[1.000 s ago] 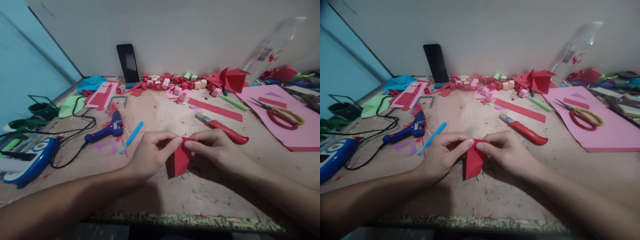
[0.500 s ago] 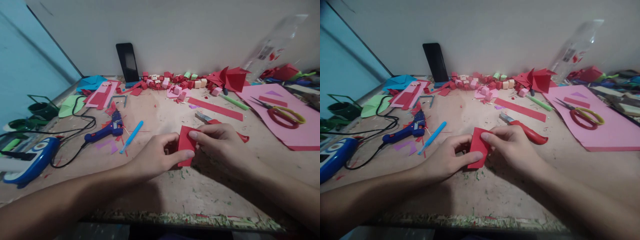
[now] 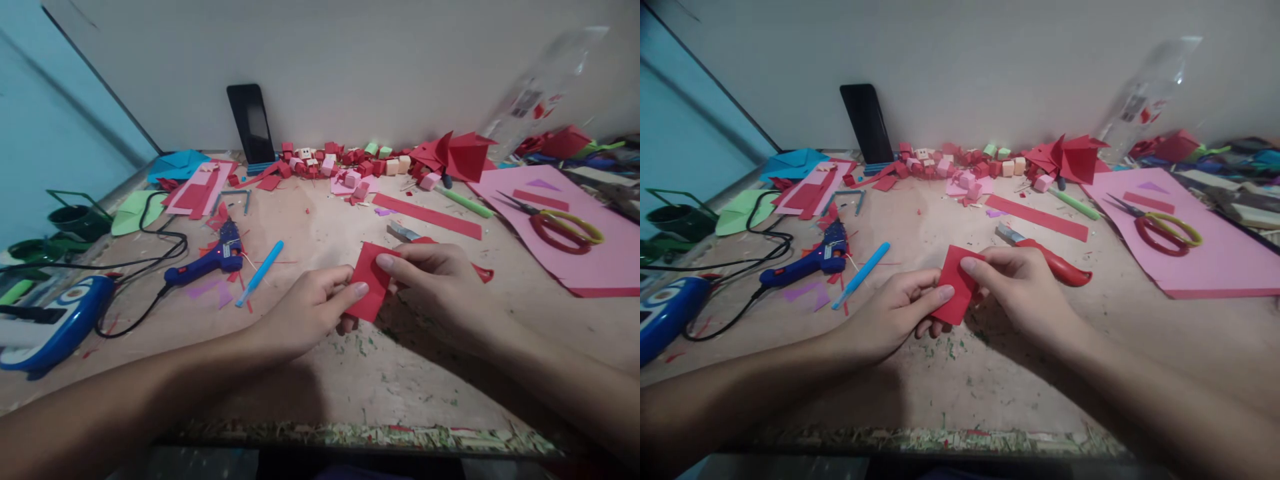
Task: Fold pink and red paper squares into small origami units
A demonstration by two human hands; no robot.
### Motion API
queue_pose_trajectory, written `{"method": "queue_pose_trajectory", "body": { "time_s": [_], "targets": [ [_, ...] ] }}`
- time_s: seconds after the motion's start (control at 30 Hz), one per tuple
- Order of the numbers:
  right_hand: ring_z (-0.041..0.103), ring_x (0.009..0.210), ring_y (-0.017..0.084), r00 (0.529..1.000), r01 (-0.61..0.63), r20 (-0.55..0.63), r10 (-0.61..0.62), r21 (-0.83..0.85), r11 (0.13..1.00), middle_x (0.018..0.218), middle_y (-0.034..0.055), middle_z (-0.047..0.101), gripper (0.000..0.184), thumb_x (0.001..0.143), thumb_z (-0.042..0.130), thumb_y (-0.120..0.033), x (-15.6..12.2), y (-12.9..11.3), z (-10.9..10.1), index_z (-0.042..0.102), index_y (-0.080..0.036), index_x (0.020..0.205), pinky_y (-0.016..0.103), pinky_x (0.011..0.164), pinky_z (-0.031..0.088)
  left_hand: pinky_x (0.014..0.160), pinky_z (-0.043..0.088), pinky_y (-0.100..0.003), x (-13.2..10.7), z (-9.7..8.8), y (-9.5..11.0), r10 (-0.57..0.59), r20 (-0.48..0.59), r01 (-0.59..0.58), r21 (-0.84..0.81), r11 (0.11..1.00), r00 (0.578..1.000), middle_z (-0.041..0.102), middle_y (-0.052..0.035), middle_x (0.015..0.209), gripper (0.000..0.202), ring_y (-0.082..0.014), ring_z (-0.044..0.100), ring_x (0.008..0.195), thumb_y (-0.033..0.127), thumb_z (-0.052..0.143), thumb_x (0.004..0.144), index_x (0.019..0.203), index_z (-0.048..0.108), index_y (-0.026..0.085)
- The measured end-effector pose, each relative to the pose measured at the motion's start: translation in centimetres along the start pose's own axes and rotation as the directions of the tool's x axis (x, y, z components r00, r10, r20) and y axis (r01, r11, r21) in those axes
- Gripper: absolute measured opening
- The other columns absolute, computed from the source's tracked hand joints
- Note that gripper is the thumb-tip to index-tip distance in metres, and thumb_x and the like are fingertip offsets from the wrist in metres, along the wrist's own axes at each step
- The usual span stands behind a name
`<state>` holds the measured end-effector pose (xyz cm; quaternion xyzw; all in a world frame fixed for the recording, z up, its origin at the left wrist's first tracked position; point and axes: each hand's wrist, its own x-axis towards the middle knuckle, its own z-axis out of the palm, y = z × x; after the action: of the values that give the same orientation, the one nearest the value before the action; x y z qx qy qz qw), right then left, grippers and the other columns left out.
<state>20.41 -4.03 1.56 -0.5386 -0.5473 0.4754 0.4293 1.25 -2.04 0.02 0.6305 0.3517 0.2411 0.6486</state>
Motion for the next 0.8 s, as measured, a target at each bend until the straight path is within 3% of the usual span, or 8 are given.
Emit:
{"method": "queue_pose_trajectory", "body": {
  "time_s": [0.37,0.5,0.6,0.8],
  "targets": [
    [0.051,0.048,0.012,0.999,-0.041,-0.009,0.042,0.054,0.998,0.054,-0.0013,0.058,0.042,0.085,0.077,-0.05,-0.14,0.05,0.14,0.064,-0.02,0.059,0.025,0.044,0.038,0.049,0.036,-0.02,-0.09,0.08,-0.19,-0.003,-0.02,0.003,-0.001,1.0,1.0,0.058,0.0031,0.065,0.026,-0.0083,0.049,0.053,0.037,0.054,0.099,0.081,0.056,0.018],
    [0.06,0.05,0.015,0.99,-0.109,0.102,0.096,0.131,0.985,0.058,0.0003,0.066,0.034,0.084,0.081,-0.047,-0.21,0.11,0.15,0.07,-0.019,0.066,0.026,0.048,0.045,0.047,0.036,-0.02,-0.11,-0.06,-0.17,0.019,-0.074,-0.013,0.079,0.997,0.997,0.058,0.0025,0.06,0.028,-0.0092,0.051,0.051,0.037,0.056,0.099,0.079,0.059,0.017],
    [0.069,0.061,0.018,0.975,-0.118,0.206,0.081,0.173,0.978,0.069,0.004,0.074,0.03,0.087,0.079,-0.046,-0.16,0.39,0.1,0.076,-0.019,0.075,0.029,0.06,0.054,0.047,0.037,-0.02,-0.08,-0.12,-0.21,0.022,-0.084,-0.014,0.097,0.995,0.996,0.06,0.0021,0.06,0.028,-0.0094,0.051,0.05,0.037,0.058,0.098,0.079,0.06,0.017],
    [0.072,0.066,0.02,0.975,-0.103,0.209,0.07,0.154,0.983,0.074,0.0049,0.078,0.026,0.088,0.079,-0.045,0.09,0.84,-0.18,0.08,-0.02,0.081,0.03,0.062,0.056,0.048,0.04,-0.02,-0.08,-0.06,-0.27,0.007,-0.094,0.001,0.091,0.996,0.996,0.062,0.0015,0.061,0.029,-0.0099,0.053,0.051,0.038,0.06,0.097,0.077,0.06,0.017]
  ]
}}
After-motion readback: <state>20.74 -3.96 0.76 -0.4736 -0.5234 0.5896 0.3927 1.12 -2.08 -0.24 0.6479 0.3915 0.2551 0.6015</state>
